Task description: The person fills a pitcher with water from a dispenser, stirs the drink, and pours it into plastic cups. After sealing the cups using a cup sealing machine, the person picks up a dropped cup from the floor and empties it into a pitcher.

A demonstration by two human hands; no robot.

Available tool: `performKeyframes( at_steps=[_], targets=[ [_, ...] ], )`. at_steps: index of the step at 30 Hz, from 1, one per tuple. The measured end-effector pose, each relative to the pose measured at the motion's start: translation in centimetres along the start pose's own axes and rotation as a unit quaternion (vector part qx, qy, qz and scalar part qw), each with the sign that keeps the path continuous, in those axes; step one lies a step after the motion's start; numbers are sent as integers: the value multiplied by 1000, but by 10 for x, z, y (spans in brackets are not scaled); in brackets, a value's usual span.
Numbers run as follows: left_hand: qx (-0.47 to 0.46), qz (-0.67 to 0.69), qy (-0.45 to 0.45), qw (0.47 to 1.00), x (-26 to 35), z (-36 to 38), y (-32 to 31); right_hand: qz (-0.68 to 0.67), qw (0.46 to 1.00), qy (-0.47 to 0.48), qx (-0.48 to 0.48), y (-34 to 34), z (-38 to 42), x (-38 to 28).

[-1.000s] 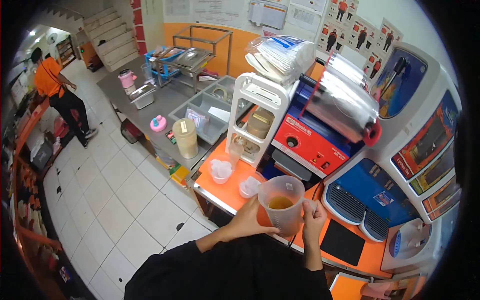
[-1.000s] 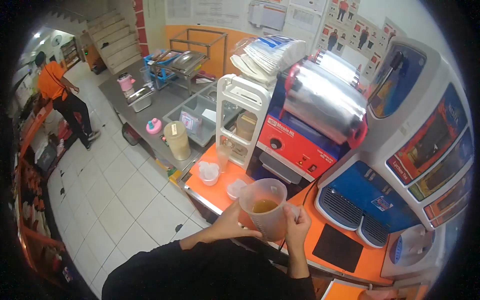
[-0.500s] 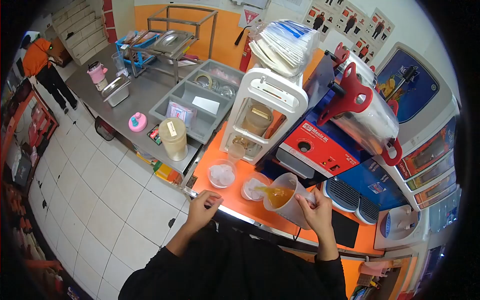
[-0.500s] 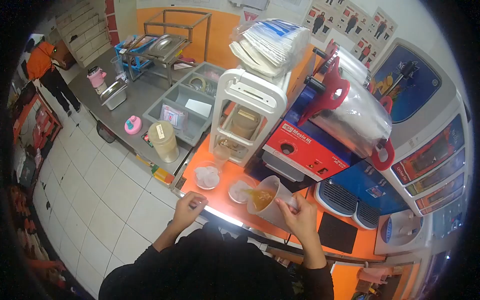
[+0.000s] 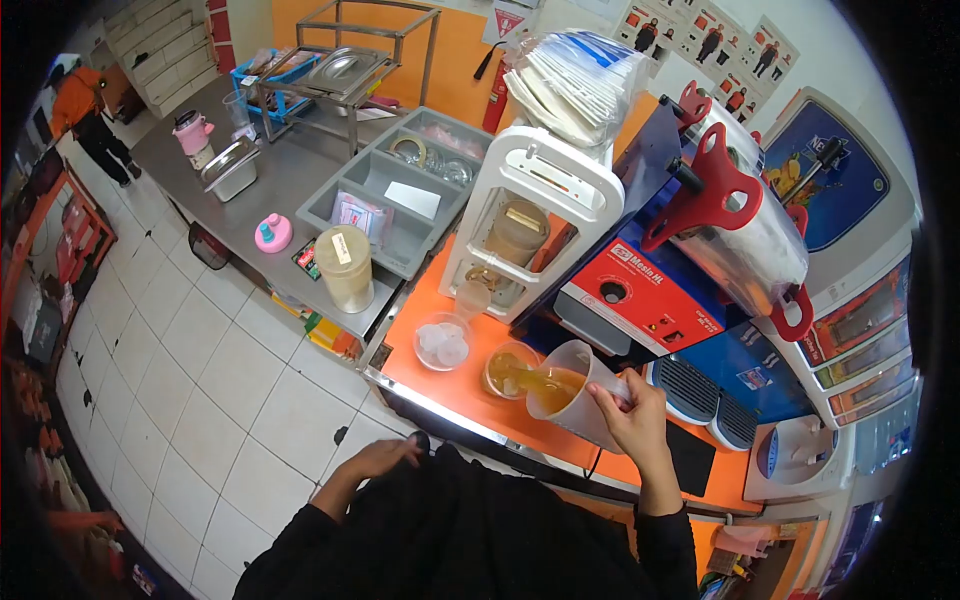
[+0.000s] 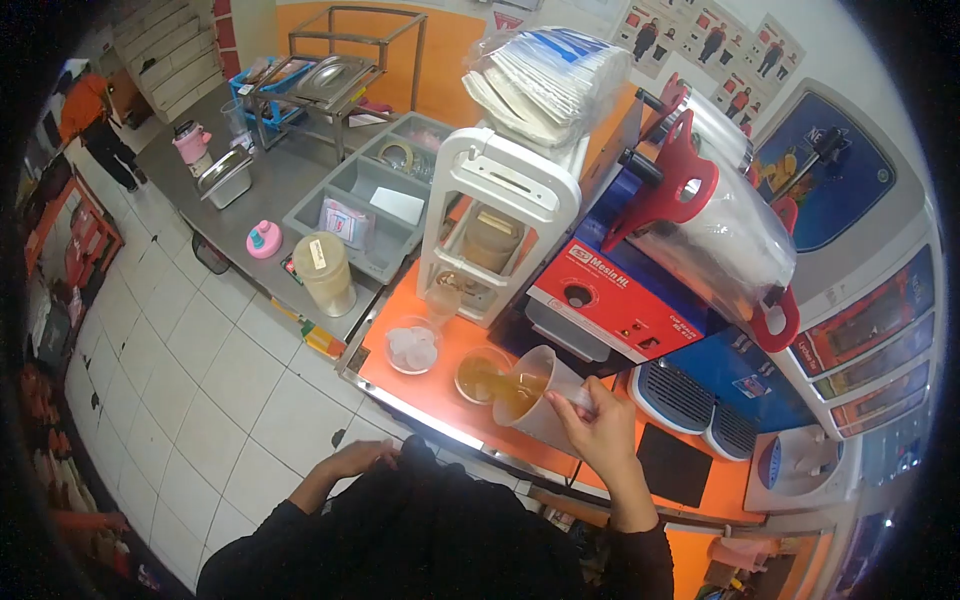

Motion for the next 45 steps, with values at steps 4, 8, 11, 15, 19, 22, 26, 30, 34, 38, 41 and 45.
performKeyframes(
  at_steps=[4, 8, 11, 15, 19, 22, 26, 30, 34, 38, 41, 45],
  targets=[
    [-136, -112, 254, 951, -125, 11, -56, 23, 999, 29, -6, 0, -3, -1],
    [-166, -104, 325, 925, -121, 44, -64, 28, 999, 22, -17, -3, -3, 6],
    [-146, -129, 324, 926, -114, 55, -54, 29, 999, 16, -5, -6, 1, 5],
    [-185, -183, 277, 925, -97, 52, -24, 39, 999, -4, 8, -6, 6, -3],
    [-133, -206, 189, 951, -38, 59, 44, 28, 997, -44, 51, -7, 12, -10],
    [-119, -149, 51, 980, 8, 58, 85, 19, 994, -58, 94, -12, 17, -10],
    [-23, -98, -48, 994, 65, 73, 141, 54, 988, -96, 107, -19, 23, -16],
    [94, -123, -202, 967, 132, 83, 174, 60, 980, -131, 135, -21, 33, -21],
    [136, -114, -248, 952, 161, 77, 184, 55, 975, -144, 159, -22, 42, -19],
    [184, -177, -284, 924, 176, 72, 185, -18, 967, -151, 205, -20, 55, -7],
    [196, -183, -294, 917, 177, 66, 185, -123, 950, -134, 253, -24, 68, 10],
    [203, -205, -301, 909, 194, 63, 182, -201, 933, -117, 277, -28, 75, 12]
  ],
)
Point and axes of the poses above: each hand's wrist, its own z-axis away from the middle knuckle, its own y-axis out of the back of the hand, x = y × z, the point moved 10 cm from there along -z, towards the middle knuckle, and after that the axes turned 13 degrees about -x, right-handed, at the moved point
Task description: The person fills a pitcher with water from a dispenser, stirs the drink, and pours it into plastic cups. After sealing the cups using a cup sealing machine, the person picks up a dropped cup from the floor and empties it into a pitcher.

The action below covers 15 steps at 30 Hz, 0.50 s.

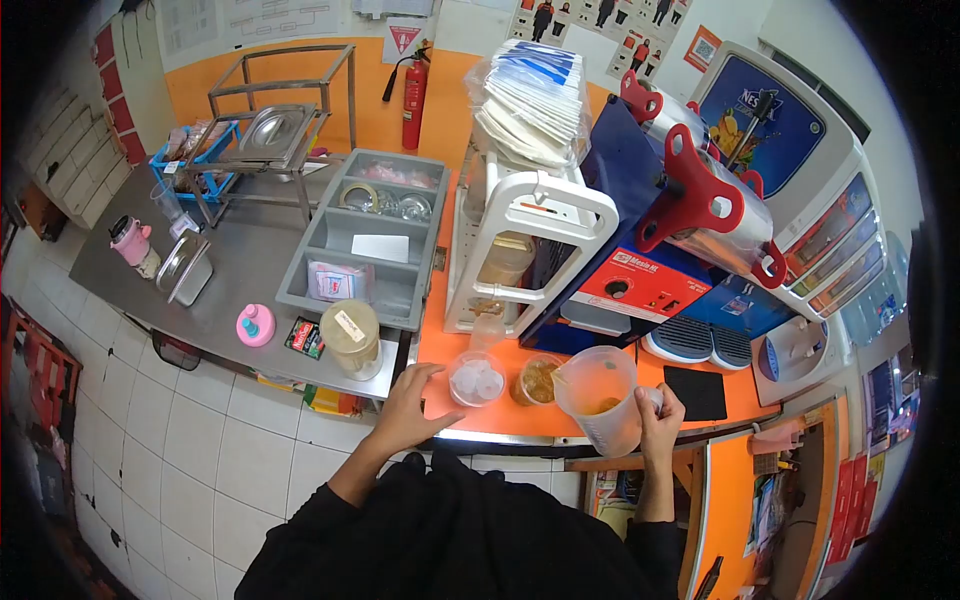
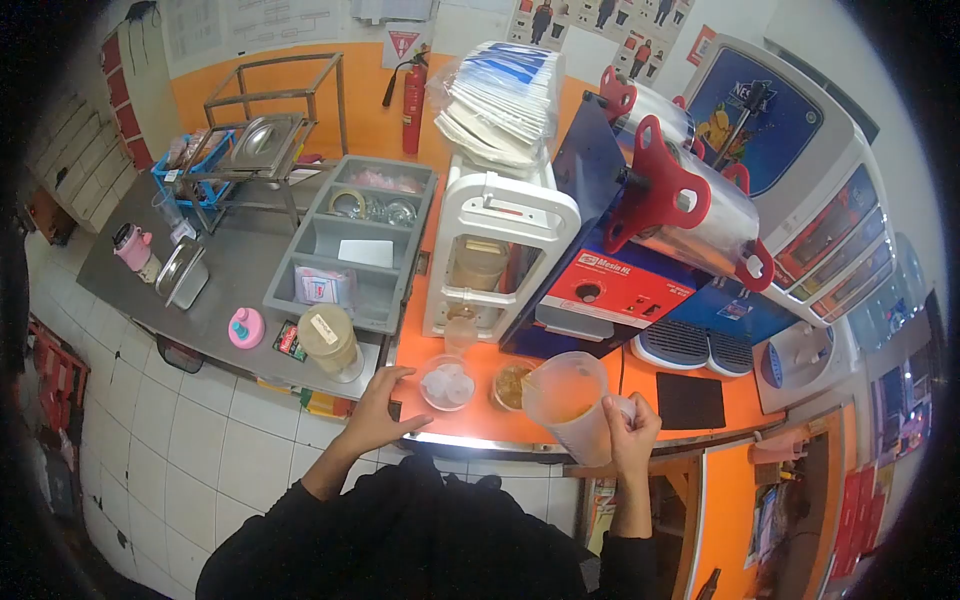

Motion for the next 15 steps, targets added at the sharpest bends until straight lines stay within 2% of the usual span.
performKeyframes(
  at_steps=[3, 9, 15],
  targets=[
    [-4, -15, -3, 1000, -1, -5, -6, -20, 999, 16, -27, -15, -3, -13],
    [-15, -32, -21, 999, -1, -13, -16, 87, 988, 23, -122, -73, -17, -57],
    [-9, -20, -25, 999, -2, -10, -14, 206, 959, 114, -157, -109, -30, -106]
  ],
)
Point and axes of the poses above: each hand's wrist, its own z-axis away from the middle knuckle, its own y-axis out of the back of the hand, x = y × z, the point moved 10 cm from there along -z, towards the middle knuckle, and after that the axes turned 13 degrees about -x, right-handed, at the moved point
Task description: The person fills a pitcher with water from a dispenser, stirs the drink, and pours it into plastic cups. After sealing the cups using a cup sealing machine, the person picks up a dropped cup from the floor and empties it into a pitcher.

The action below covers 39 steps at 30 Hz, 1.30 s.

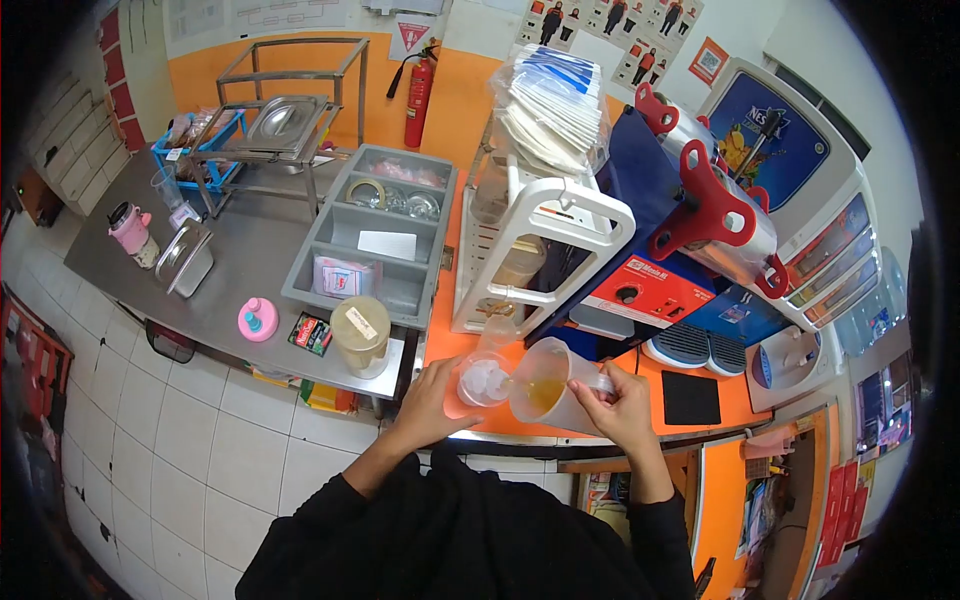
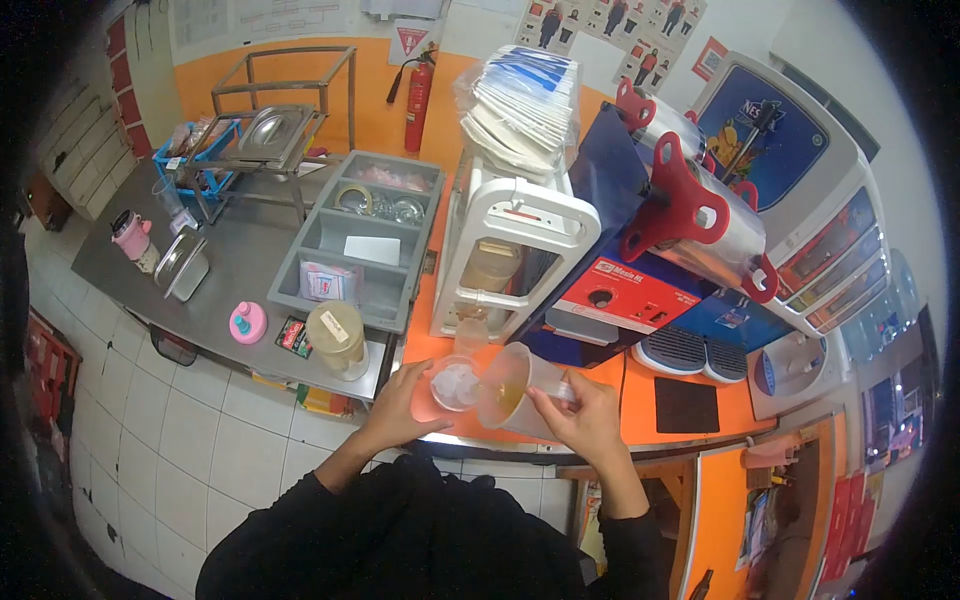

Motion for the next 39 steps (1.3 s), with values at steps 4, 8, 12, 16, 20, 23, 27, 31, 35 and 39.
performKeyframes(
  at_steps=[4, 8, 12, 16, 20, 23, 27, 31, 35, 39],
  targets=[
    [10, -1, 0, 1000, -4, 5, 2, 74, 997, 11, -36, -2, -9, -10],
    [15, -11, 16, 1000, -9, 7, 2, 82, 996, 9, -44, -2, -14, -13],
    [5, 0, 15, 1000, -12, 6, 0, 94, 994, 10, -52, -4, -17, -14],
    [6, 6, 16, 1000, -15, 6, -1, 118, 991, 17, -58, -6, -19, -15],
    [6, 4, 23, 1000, -16, 7, -1, 131, 989, 32, -67, -8, -22, -24],
    [6, 9, 25, 1000, -17, 8, -1, 120, 989, 59, -63, -9, -24, -33],
    [14, -3, 24, 1000, -17, 8, 0, 140, 985, 71, -65, -10, -28, -41],
    [5, 16, 27, 999, -20, 9, -1, 162, 981, 79, -68, -12, -31, -46],
    [0, 21, 33, 999, -22, 10, -1, 203, 974, 50, -89, -14, -36, -47],
    [-1, 24, 36, 999, -22, 10, 0, 210, 972, 66, -84, -15, -39, -50]
  ],
)
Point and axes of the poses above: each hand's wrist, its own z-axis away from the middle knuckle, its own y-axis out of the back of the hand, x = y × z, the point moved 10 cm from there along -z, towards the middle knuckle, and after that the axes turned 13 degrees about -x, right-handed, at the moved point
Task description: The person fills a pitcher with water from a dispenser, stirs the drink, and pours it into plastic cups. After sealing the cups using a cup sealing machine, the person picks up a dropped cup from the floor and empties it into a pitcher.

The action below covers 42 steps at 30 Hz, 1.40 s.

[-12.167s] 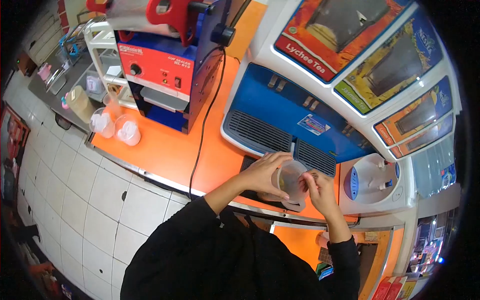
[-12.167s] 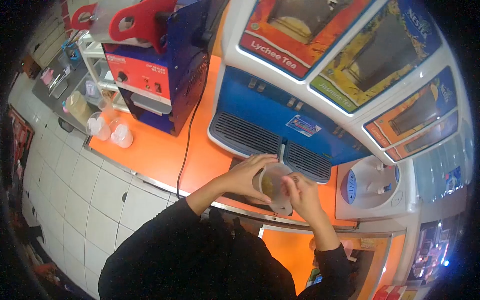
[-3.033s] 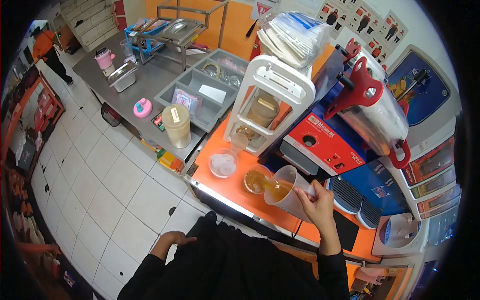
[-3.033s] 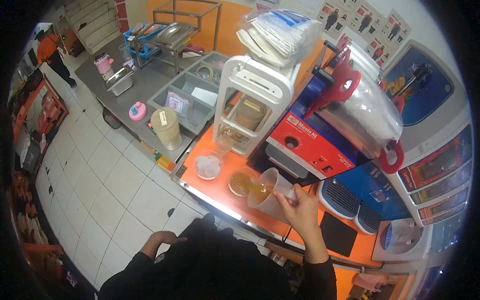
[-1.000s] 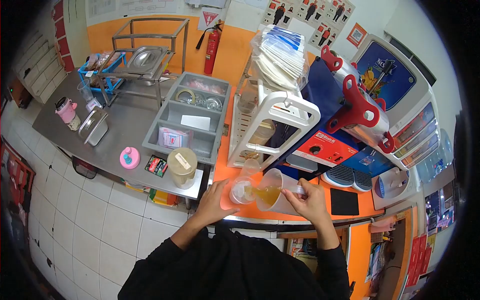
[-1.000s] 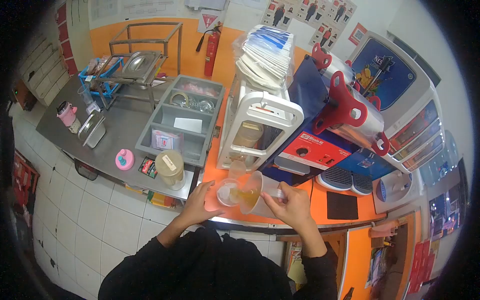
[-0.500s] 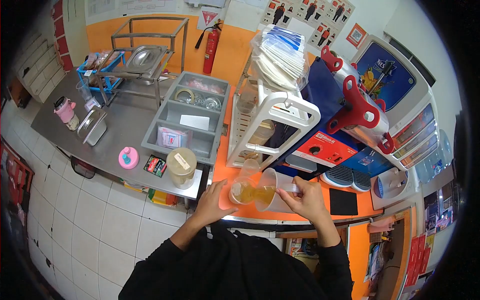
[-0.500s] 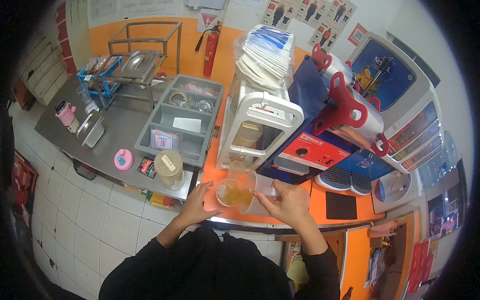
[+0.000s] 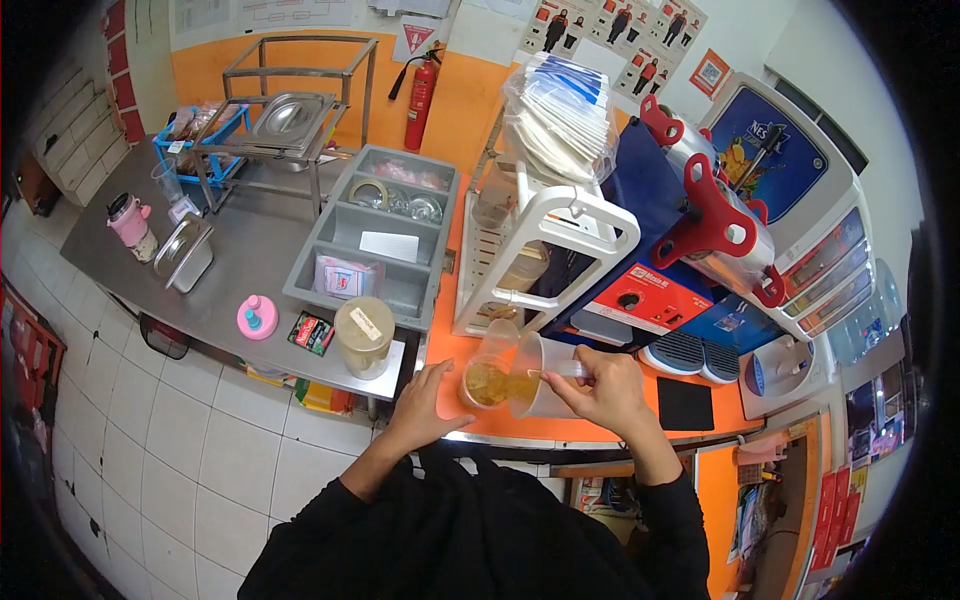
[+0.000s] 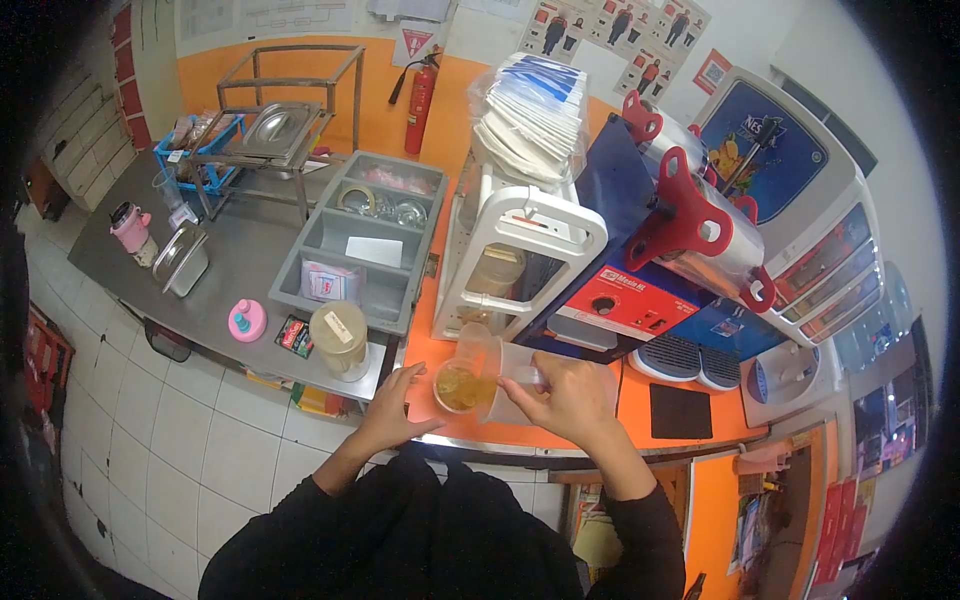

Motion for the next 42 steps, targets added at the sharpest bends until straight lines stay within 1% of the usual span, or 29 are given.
performKeyframes(
  at_steps=[7, 10, 16, 19, 22, 25, 28, 31, 32, 34, 35, 37, 39, 40, 42],
  targets=[
    [7, -2, -13, 1000, 0, 0, 2, 2, 1000, 19, -11, 2, -8, -11],
    [-4, 12, -3, 1000, -4, -1, 1, -1, 999, 40, 24, 2, -11, -12],
    [-3, -3, -14, 1000, -2, -4, 2, -2, 997, 79, -9, -6, -23, -21],
    [-4, -11, -27, 1000, 2, -9, 0, 15, 994, 84, -64, -14, -29, -28],
    [-3, -20, -29, 999, 7, -17, -2, 16, 993, 93, -68, -18, -31, -35],
    [15, -24, -52, 998, 13, -29, -7, 33, 992, 112, -43, -18, -29, -43],
    [26, 23, -70, 997, 16, -40, -17, 23, 995, 94, -15, -17, -22, -32],
    [33, 111, -101, 988, 13, -47, -25, 3, 999, 10, 53, 5, -4, -5],
    [33, 122, -88, 988, 10, -46, -25, -27, 997, -49, 56, 1, 7, 19],
    [32, 143, -61, 987, 10, -41, -19, -135, 978, -112, 116, 5, 36, 59],
    [39, 131, -61, 989, 11, -38, -17, -190, 960, -145, 145, 3, 53, 80],
    [50, 108, -57, 991, 10, -32, -16, -306, 905, -170, 242, -3, 92, 117],
    [54, 132, -81, 986, 7, -32, -16, -404, 830, -243, 298, -10, 130, 144],
    [56, 144, -94, 984, 8, -34, -15, -414, 813, -235, 334, -12, 144, 152],
    [36, 122, -86, 988, 11, -38, -19, -402, 789, -271, 377, -23, 178, 170]
  ],
)
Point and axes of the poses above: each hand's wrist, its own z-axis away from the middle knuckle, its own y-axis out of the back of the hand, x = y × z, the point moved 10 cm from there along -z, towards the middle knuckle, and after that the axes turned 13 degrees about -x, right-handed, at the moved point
